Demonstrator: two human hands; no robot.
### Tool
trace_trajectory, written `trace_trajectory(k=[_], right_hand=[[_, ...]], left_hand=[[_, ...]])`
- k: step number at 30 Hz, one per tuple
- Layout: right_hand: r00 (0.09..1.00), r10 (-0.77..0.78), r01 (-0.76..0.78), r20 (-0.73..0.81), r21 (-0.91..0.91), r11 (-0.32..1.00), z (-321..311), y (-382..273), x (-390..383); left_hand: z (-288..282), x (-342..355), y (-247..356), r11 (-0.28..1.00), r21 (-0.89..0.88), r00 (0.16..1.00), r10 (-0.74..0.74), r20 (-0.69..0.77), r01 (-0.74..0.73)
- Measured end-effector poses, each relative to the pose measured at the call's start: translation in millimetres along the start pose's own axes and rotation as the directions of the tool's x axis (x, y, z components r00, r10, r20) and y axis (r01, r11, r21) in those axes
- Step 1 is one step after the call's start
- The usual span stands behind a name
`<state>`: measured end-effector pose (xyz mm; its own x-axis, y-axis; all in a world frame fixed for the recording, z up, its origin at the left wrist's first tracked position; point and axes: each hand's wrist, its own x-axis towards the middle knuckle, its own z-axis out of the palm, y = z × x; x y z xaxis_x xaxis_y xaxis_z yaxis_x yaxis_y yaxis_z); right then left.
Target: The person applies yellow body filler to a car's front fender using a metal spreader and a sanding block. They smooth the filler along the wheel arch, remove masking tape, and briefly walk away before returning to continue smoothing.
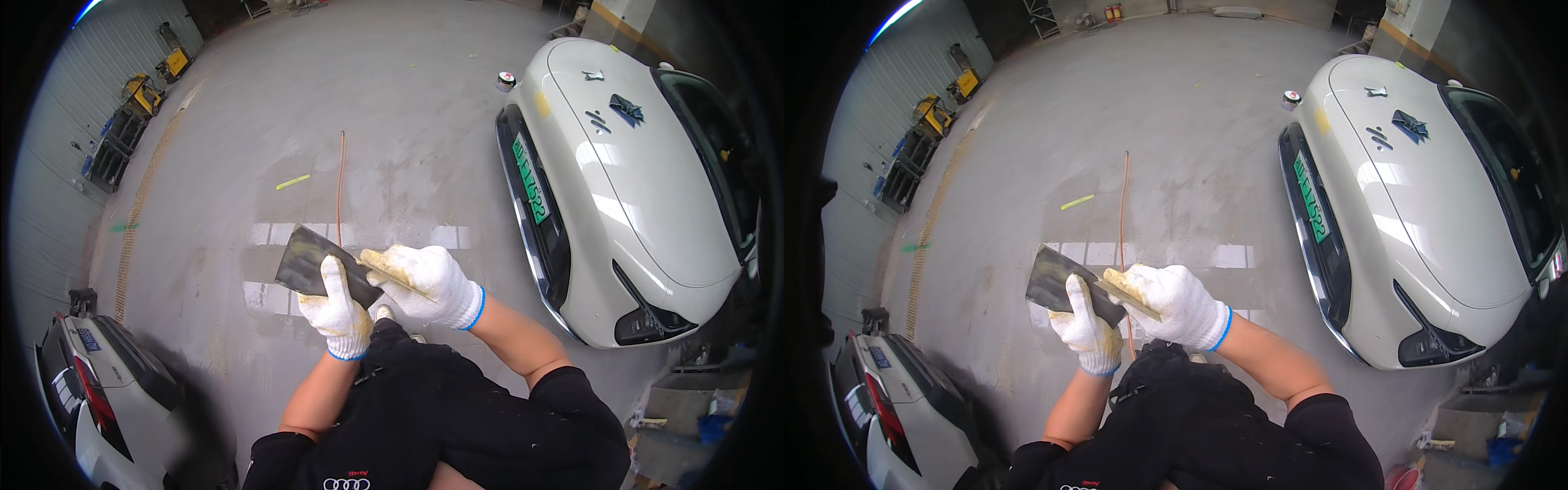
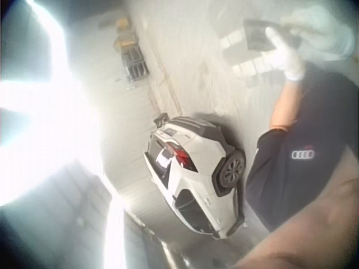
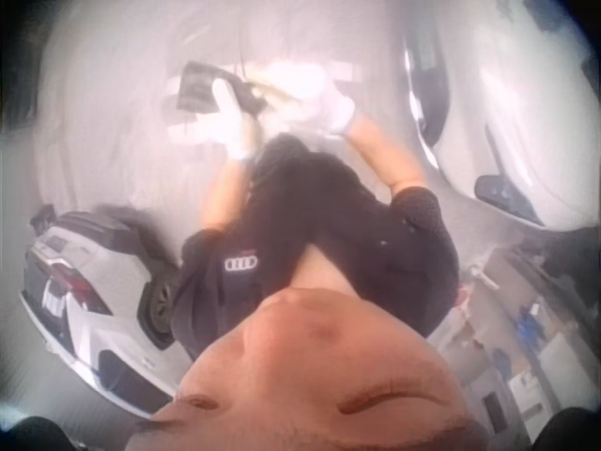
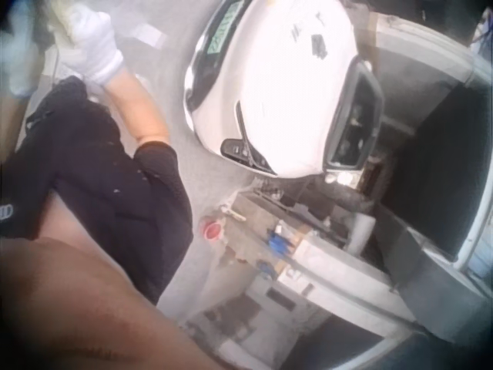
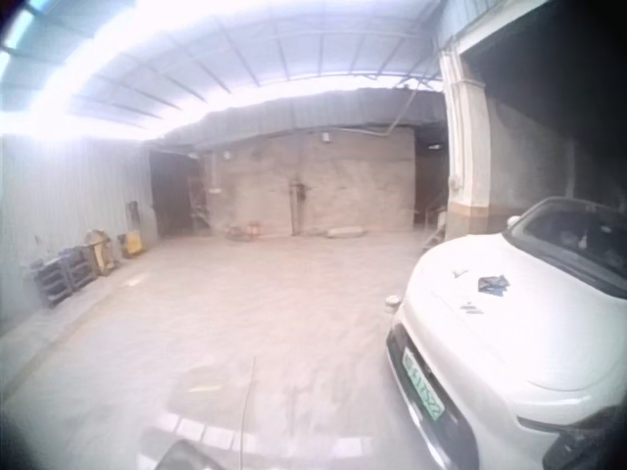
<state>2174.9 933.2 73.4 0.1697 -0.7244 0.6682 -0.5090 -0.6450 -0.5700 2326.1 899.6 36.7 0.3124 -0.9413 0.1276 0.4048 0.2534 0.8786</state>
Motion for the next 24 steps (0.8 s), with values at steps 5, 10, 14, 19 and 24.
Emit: trace_trajectory(k=[5, 10, 14, 19, 24], right_hand=[[0.869, 0.247, -0.15, 0.428, -0.247, 0.957, -32.5, 104.1, 75.3], [0.616, 0.49, -0.079, 0.617, -0.57, 0.818, -57.0, 178.3, 166.8], [0.805, 0.45, -0.247, 0.386, -0.471, 0.847, -82.9, 234.9, 243.1], [0.995, 0.094, -0.069, 0.041, -0.404, 0.912, -60.6, 321.8, 311.6], [0.875, 0.302, -0.187, 0.378, -0.312, 0.931, -62.4, 424.4, 359.4]], left_hand=[[56.5, 90.7, -73.1, 0.999, -0.001, 0.995, 0.044, 0.09, -0.044], [121.1, 188.8, -121.2, 0.999, -0.009, 0.976, -0.039, 0.213, 0.042], [193.6, 261.9, -140.1, 0.953, -0.097, 0.939, -0.262, 0.222, 0.288], [267.6, 340.4, -165.9, 0.978, -0.069, 0.98, -0.192, 0.052, 0.196], [293.6, 427.4, -218.0, 0.997, -0.041, 0.993, -0.057, 0.1, 0.061]])
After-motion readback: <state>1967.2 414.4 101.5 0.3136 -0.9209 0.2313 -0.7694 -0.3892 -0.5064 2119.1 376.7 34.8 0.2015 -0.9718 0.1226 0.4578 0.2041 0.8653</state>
